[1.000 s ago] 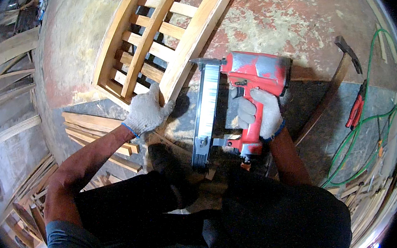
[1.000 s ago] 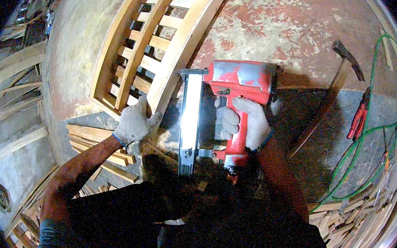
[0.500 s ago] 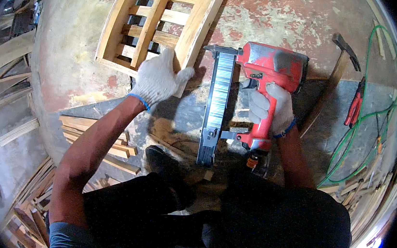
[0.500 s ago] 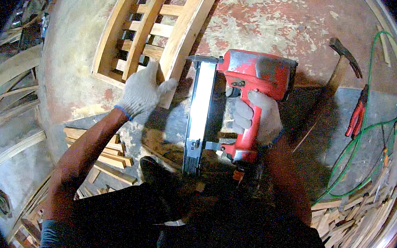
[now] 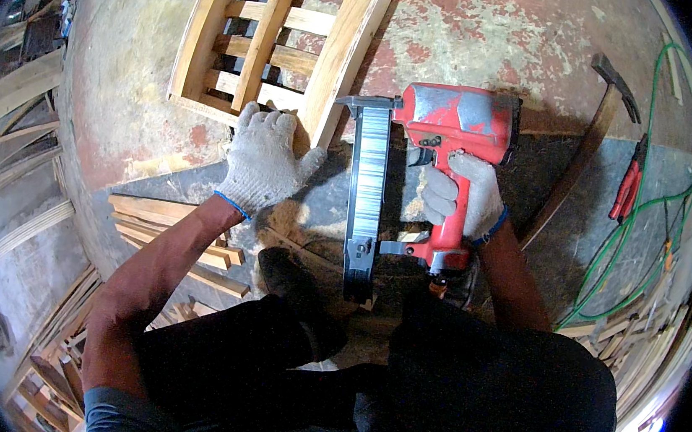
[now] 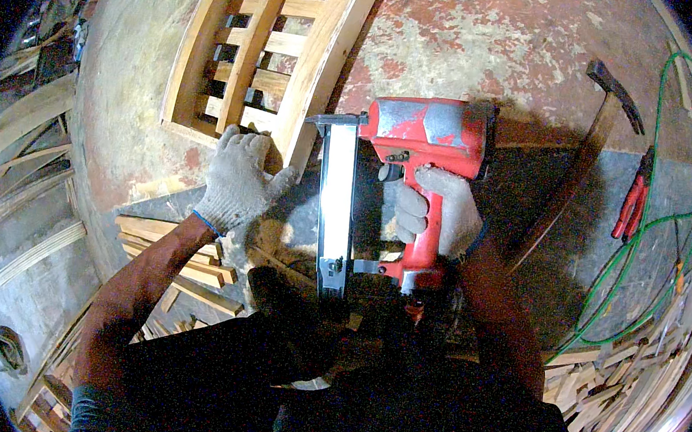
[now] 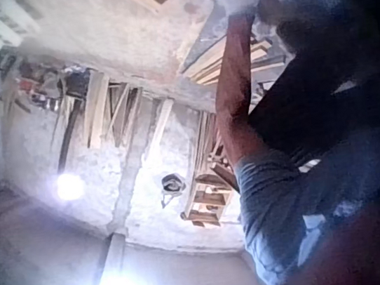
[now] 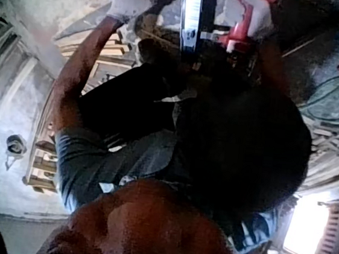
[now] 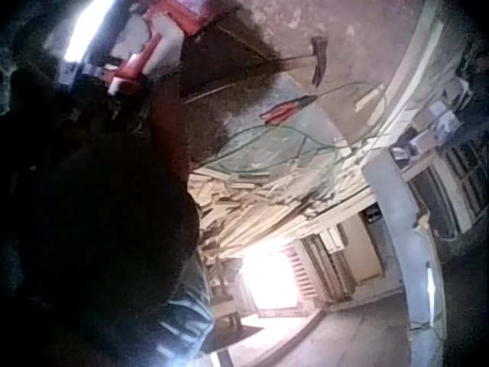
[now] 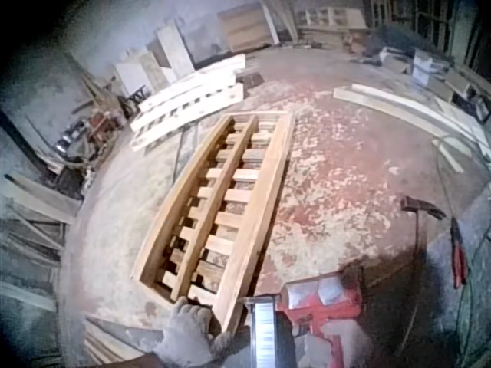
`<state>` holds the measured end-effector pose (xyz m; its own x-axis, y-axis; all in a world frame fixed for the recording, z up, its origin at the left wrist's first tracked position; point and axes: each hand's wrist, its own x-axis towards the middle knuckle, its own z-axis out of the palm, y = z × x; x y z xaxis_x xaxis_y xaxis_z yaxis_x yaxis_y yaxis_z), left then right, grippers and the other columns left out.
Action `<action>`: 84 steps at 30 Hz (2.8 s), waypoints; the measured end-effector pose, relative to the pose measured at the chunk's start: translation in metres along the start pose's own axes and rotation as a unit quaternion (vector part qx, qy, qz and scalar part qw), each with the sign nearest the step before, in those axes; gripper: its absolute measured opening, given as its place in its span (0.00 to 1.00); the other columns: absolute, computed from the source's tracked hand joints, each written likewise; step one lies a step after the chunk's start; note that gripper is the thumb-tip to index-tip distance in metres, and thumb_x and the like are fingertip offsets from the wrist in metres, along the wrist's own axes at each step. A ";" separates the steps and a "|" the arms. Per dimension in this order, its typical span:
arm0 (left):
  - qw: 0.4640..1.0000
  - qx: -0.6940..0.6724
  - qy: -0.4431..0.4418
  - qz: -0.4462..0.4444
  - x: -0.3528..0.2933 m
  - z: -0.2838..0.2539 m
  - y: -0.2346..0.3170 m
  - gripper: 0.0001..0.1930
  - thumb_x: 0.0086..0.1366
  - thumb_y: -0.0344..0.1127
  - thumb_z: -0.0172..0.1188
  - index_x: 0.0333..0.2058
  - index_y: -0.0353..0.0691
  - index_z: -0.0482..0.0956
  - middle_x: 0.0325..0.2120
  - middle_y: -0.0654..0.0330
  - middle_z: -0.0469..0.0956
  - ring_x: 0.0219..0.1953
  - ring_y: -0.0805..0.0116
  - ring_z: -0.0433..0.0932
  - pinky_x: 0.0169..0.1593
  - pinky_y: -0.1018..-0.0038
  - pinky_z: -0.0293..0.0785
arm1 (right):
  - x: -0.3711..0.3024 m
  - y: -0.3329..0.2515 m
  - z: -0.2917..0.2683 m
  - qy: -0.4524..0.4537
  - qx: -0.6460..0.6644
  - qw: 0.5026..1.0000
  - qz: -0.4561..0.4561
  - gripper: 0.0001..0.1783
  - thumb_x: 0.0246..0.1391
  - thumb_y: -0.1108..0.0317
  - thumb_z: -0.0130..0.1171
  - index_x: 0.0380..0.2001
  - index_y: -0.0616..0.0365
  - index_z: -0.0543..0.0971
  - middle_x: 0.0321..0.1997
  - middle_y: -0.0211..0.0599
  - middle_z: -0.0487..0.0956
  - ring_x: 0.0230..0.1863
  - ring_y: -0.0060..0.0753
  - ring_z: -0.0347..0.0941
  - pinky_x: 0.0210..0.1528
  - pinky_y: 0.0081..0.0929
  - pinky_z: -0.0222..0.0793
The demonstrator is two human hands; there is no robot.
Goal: The person assembles a wooden frame by placing slats into a grid structure and securing them with a pneumatic nail gun. They also use a hammer to adjust the wood pieces and ensure a tight fit.
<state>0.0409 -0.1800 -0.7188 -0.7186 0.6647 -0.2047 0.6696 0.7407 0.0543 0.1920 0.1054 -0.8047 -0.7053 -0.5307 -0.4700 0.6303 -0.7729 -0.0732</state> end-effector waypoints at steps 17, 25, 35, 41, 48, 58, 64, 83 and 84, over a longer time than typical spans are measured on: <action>0.998 -0.043 0.050 0.013 -0.001 0.000 -0.006 0.19 0.56 0.52 0.70 0.23 0.43 0.76 0.22 0.55 0.78 0.34 0.49 0.75 0.49 0.56 0.68 | -0.003 0.000 0.010 0.060 0.004 0.998 0.025 0.26 0.64 0.43 0.45 0.14 0.41 0.59 0.14 0.20 0.57 0.15 0.28 0.54 0.21 0.30 0.52; 0.997 -0.052 0.051 0.003 -0.001 0.001 -0.004 0.19 0.56 0.51 0.70 0.22 0.42 0.76 0.22 0.53 0.77 0.34 0.48 0.76 0.48 0.56 0.68 | 0.002 0.002 0.014 0.076 0.027 0.996 0.021 0.25 0.65 0.44 0.45 0.18 0.44 0.64 0.15 0.20 0.58 0.15 0.27 0.56 0.22 0.29 0.53; 0.998 -0.061 0.018 -0.018 0.000 -0.001 -0.004 0.20 0.54 0.50 0.72 0.22 0.41 0.75 0.22 0.51 0.76 0.34 0.46 0.75 0.49 0.54 0.68 | -0.002 0.001 -0.017 0.040 -0.019 0.999 -0.010 0.25 0.65 0.44 0.48 0.49 0.54 0.75 0.19 0.21 0.67 0.19 0.26 0.65 0.25 0.27 0.63; 0.999 -0.039 0.006 -0.004 -0.002 -0.004 -0.009 0.21 0.60 0.52 0.67 0.31 0.37 0.76 0.30 0.46 0.77 0.41 0.44 0.74 0.51 0.53 0.69 | -0.016 -0.001 -0.034 0.008 0.037 0.997 -0.069 0.20 0.60 0.47 0.56 0.28 0.53 0.78 0.20 0.28 0.71 0.22 0.33 0.67 0.27 0.35 0.64; 0.963 -0.199 0.003 -0.181 0.051 -0.007 0.017 0.41 0.64 0.60 0.63 0.61 0.27 0.70 0.47 0.34 0.81 0.51 0.37 0.81 0.54 0.52 0.77 | -0.042 -0.010 -0.003 0.251 -0.122 0.939 -0.202 0.19 0.58 0.56 0.61 0.46 0.56 0.79 0.34 0.32 0.81 0.33 0.35 0.79 0.39 0.35 0.77; 0.956 -0.230 -0.091 -0.157 0.042 -0.071 0.001 0.37 0.64 0.59 0.60 0.58 0.33 0.68 0.38 0.34 0.83 0.44 0.36 0.84 0.48 0.50 0.80 | -0.086 -0.037 0.013 0.380 -0.689 0.604 -0.127 0.21 0.62 0.52 0.59 0.41 0.61 0.82 0.36 0.51 0.83 0.40 0.45 0.82 0.45 0.39 0.77; 0.936 -0.271 -0.194 -0.111 -0.056 -0.158 -0.032 0.37 0.65 0.65 0.63 0.55 0.35 0.72 0.39 0.43 0.84 0.41 0.48 0.85 0.47 0.57 0.79 | -0.089 -0.067 0.077 0.375 -0.717 0.536 -0.240 0.19 0.62 0.52 0.60 0.37 0.59 0.83 0.37 0.50 0.84 0.42 0.59 0.81 0.43 0.49 0.75; 0.916 -0.325 -0.191 -0.134 -0.299 -0.093 -0.152 0.35 0.60 0.52 0.71 0.58 0.32 0.74 0.51 0.47 0.82 0.53 0.53 0.82 0.59 0.59 0.78 | 0.068 -0.034 0.236 0.045 -0.897 0.084 -0.433 0.18 0.48 0.53 0.66 0.32 0.55 0.75 0.35 0.44 0.75 0.44 0.53 0.72 0.49 0.48 0.67; 0.904 -0.331 -0.213 -0.168 -0.283 -0.102 -0.150 0.36 0.59 0.53 0.72 0.58 0.34 0.75 0.50 0.46 0.83 0.51 0.52 0.82 0.57 0.60 0.78 | 0.067 -0.048 0.233 0.032 -0.896 0.108 -0.430 0.18 0.49 0.52 0.65 0.32 0.55 0.75 0.34 0.45 0.75 0.43 0.54 0.72 0.49 0.49 0.67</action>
<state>0.1245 -0.4694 -0.5689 -0.6275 0.3985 -0.6688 0.0671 0.8835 0.4635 0.0390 0.0258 -0.6281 -0.7855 -0.4821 0.3879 -0.5673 0.8114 -0.1404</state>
